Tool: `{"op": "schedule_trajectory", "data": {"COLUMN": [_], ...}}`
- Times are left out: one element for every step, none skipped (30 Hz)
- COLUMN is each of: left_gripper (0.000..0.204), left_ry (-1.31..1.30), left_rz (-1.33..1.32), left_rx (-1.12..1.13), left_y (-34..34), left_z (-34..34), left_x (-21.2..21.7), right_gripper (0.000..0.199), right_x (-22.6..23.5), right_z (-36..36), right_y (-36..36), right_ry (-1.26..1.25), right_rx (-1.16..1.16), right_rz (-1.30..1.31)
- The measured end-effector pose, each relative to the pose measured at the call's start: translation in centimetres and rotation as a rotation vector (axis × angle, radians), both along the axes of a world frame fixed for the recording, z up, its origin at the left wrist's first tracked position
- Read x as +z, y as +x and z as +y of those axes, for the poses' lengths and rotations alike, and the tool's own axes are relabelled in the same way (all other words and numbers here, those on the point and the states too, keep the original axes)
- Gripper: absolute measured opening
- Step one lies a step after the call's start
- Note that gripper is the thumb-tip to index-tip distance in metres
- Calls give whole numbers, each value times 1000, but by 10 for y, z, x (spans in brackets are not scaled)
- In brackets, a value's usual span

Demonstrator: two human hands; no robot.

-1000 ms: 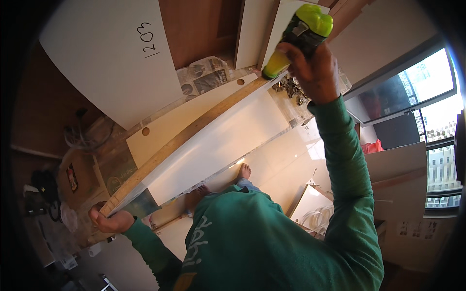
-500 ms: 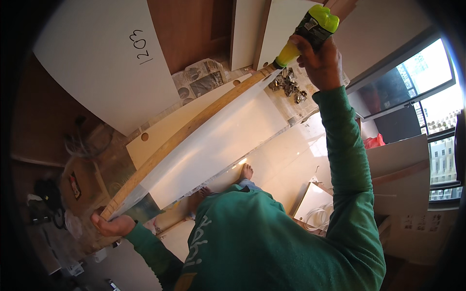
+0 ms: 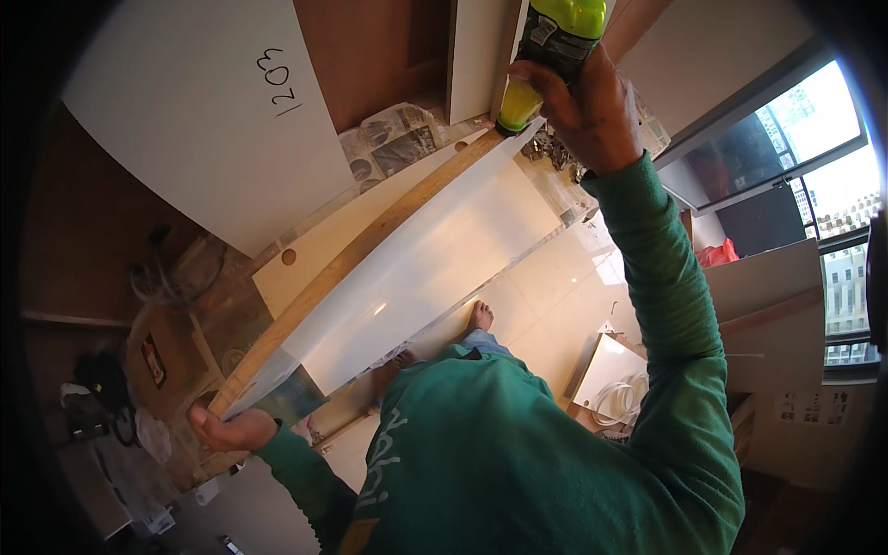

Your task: The person applies adhesive from a green bottle to the edges of a long wooden board and a white panel. They then position the board against a wall and handle other wooden components on the floor.

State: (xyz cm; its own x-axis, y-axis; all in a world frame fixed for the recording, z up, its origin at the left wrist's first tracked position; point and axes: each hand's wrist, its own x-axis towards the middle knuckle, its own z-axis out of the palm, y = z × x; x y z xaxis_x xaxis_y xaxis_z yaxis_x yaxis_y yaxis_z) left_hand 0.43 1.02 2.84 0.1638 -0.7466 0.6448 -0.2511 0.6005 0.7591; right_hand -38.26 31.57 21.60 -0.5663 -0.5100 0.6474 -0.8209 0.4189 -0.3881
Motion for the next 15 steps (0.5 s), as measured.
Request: {"op": "schedule_trajectory", "data": {"left_gripper": [44, 44, 44, 44, 44, 44, 44, 43, 43, 43, 43, 43, 42, 42, 42], "left_ry": [8, 16, -21, -57, -94, -84, -74, -64, -58, -51, -48, -10, 28, 67, 56], "left_rz": [11, 21, -28, -78, -127, -121, -115, -109, -107, -105, -103, -78, -53, -27, -43], "left_rx": [-24, -48, -35, -22, -9, -28, -46, -62, -81, -101, -120, -132, -146, -161, -163], "left_y": [-1, -1, 1, 3, 5, 7, 8, 9, 9, 7, 5, 5, 4, 3, 3], "left_z": [1, 2, 2, 1, 1, 1, 1, 1, 2, 3, 5, 6, 9, 12, 11], "left_x": [1, 2, 3, 4, 5, 7, 9, 9, 9, 9, 9, 12, 14, 16, 17], "right_gripper": [46, 46, 47, 48, 49, 47, 46, 45, 44, 28, 29, 34, 37, 40, 40], "right_x": [0, -2, -6, -8, -10, -10, -10, -8, -5, -8, -9, -9, -10, -9, -4], "right_z": [1, -5, -14, -20, -23, -23, -22, -16, -7, 4, 17, 18, 16, 13, 4], "right_y": [4, 11, 20, 29, 35, 33, 31, 24, 16, 2, -11, -10, -6, -1, 18], "right_ry": [37, 0, -78, -65, -52, -59, -67, -72, -72, -124, -97, -100, -100, -98, -97], "right_rx": [-21, -29, 23, 58, 94, 69, 44, -21, -92, -77, -131, -153, -147, -142, -109], "right_rz": [35, 45, -109, -146, -183, -166, -148, -148, -147, -45, -51, -90, -129, -167, -212]}}
